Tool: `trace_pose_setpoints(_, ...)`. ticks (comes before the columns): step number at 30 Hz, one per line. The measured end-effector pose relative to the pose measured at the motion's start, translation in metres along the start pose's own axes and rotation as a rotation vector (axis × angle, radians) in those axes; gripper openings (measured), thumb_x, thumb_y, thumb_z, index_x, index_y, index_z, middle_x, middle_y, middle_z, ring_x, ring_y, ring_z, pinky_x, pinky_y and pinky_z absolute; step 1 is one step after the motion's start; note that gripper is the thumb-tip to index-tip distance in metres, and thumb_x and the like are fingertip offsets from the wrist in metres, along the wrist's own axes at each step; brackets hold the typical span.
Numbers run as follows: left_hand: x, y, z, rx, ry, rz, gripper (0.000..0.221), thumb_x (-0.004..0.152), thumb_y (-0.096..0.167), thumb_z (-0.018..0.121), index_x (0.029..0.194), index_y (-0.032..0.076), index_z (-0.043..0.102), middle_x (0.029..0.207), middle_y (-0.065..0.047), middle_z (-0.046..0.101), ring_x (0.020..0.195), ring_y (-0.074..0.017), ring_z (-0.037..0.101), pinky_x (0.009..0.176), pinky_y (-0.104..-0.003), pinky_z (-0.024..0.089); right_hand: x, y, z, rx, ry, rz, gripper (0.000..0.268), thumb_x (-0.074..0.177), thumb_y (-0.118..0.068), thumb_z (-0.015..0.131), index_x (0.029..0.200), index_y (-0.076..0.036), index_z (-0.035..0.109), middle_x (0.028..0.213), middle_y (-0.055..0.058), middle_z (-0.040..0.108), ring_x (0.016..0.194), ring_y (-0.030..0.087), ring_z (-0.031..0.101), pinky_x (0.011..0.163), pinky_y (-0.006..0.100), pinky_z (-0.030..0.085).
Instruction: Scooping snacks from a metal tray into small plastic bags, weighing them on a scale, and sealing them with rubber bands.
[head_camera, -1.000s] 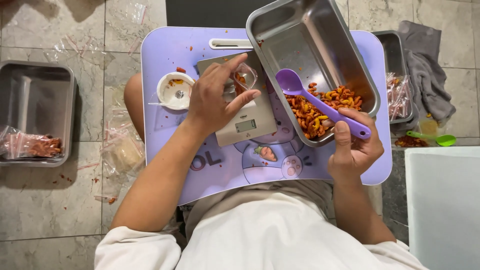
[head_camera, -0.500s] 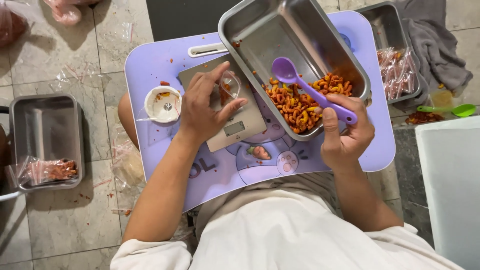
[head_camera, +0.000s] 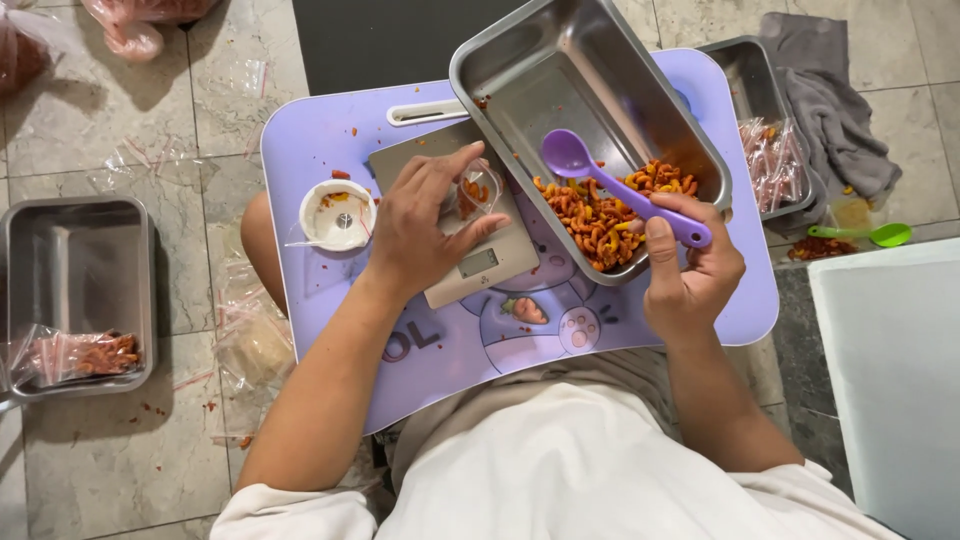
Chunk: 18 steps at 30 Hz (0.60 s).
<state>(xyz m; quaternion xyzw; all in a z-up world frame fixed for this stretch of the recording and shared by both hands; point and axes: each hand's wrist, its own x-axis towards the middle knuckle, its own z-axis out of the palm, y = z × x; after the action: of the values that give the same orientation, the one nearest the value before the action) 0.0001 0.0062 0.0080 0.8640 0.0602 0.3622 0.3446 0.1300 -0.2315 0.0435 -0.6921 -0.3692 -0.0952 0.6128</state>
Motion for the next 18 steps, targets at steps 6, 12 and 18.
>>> trace_pose_setpoints(6,-0.007,-0.003,0.003,0.002,0.031,-0.027,0.071,0.085,0.042,0.090,0.143,0.014,0.059,0.114,-0.009,0.076,0.100,-0.0245,0.071,0.090,-0.037,0.059,-0.002,0.000,-0.002,0.150,0.021,0.120,0.022,0.103,-0.011,0.065,0.112,0.009,0.066,0.081,0.019,0.067,0.075,0.020,0.069,0.068,0.028,0.055)
trace_pose_setpoints(12,-0.006,-0.005,0.011,-0.013,0.013,-0.041,0.068,0.085,0.042,0.089,0.140,0.013,0.061,0.108,-0.010,0.075,0.096,-0.0251,0.071,0.086,-0.036,0.060,0.002,0.020,-0.015,0.265,0.123,0.246,0.023,0.102,-0.012,0.064,0.113,0.008,0.064,0.076,0.020,0.064,0.069,0.022,0.068,0.061,0.027,0.055)
trace_pose_setpoints(18,-0.005,-0.001,0.015,-0.008,0.001,-0.061,0.065,0.086,0.043,0.087,0.139,0.015,0.062,0.108,-0.009,0.075,0.096,-0.0244,0.071,0.085,-0.035,0.060,0.002,0.031,-0.027,0.312,0.169,0.345,0.023,0.103,-0.014,0.063,0.115,0.006,0.064,0.078,0.016,0.064,0.070,0.018,0.069,0.062,0.025,0.057)
